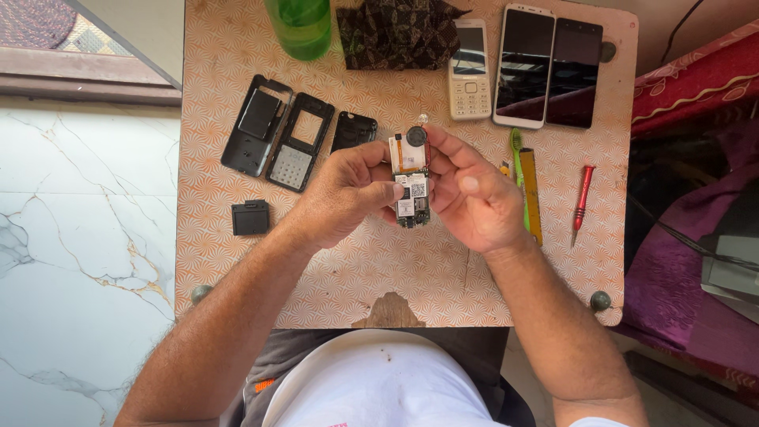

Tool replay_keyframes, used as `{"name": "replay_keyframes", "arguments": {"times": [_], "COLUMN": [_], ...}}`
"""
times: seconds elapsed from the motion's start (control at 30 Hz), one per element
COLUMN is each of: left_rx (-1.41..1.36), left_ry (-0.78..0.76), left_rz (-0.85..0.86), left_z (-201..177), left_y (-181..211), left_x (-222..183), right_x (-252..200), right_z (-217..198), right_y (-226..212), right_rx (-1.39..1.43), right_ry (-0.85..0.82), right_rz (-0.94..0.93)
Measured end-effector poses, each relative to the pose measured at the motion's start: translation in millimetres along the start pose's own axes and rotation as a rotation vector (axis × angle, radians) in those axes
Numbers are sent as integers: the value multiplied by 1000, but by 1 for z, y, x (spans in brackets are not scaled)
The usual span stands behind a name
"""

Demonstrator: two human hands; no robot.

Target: The person disassembles a feature phone using a yellow plastic pry tool. They remove the back cover, battery, and internal components including the screen and keypad. The person then reassembles the phone by placing the components back into the housing and closing the back cover.

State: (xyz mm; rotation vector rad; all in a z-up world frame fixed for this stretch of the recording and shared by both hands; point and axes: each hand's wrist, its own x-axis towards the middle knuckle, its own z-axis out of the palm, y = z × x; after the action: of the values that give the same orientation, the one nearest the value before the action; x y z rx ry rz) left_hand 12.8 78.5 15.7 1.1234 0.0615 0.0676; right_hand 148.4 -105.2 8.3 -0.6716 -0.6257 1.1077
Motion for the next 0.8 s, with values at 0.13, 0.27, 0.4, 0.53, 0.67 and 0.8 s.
{"name": "replay_keyframes", "arguments": {"times": [0.13, 0.27, 0.4, 0.53, 0.67, 0.8], "left_rx": [-3, -29, -41, -38, -19, 78], "left_ry": [29, 50, 84, 92, 148, 174], "left_rz": [3, 0, 55, 189, 301, 369], "left_z": [-1, -2, -5, -16, -27, -40], "left_y": [0, 2, 2, 6, 27, 49], "left_x": [0, -1, 1, -5, -19, -44], "right_x": [-1, -2, -5, -5, -4, 10], "right_z": [1, 2, -7, -10, 28, 82], "right_y": [2, 6, 14, 20, 28, 42], "right_rx": [-80, -228, -515, -933, -1469, -1603], "right_ry": [25, 141, 333, 447, 323, -129], "right_rz": [-48, -157, -326, -491, -524, -407]}}
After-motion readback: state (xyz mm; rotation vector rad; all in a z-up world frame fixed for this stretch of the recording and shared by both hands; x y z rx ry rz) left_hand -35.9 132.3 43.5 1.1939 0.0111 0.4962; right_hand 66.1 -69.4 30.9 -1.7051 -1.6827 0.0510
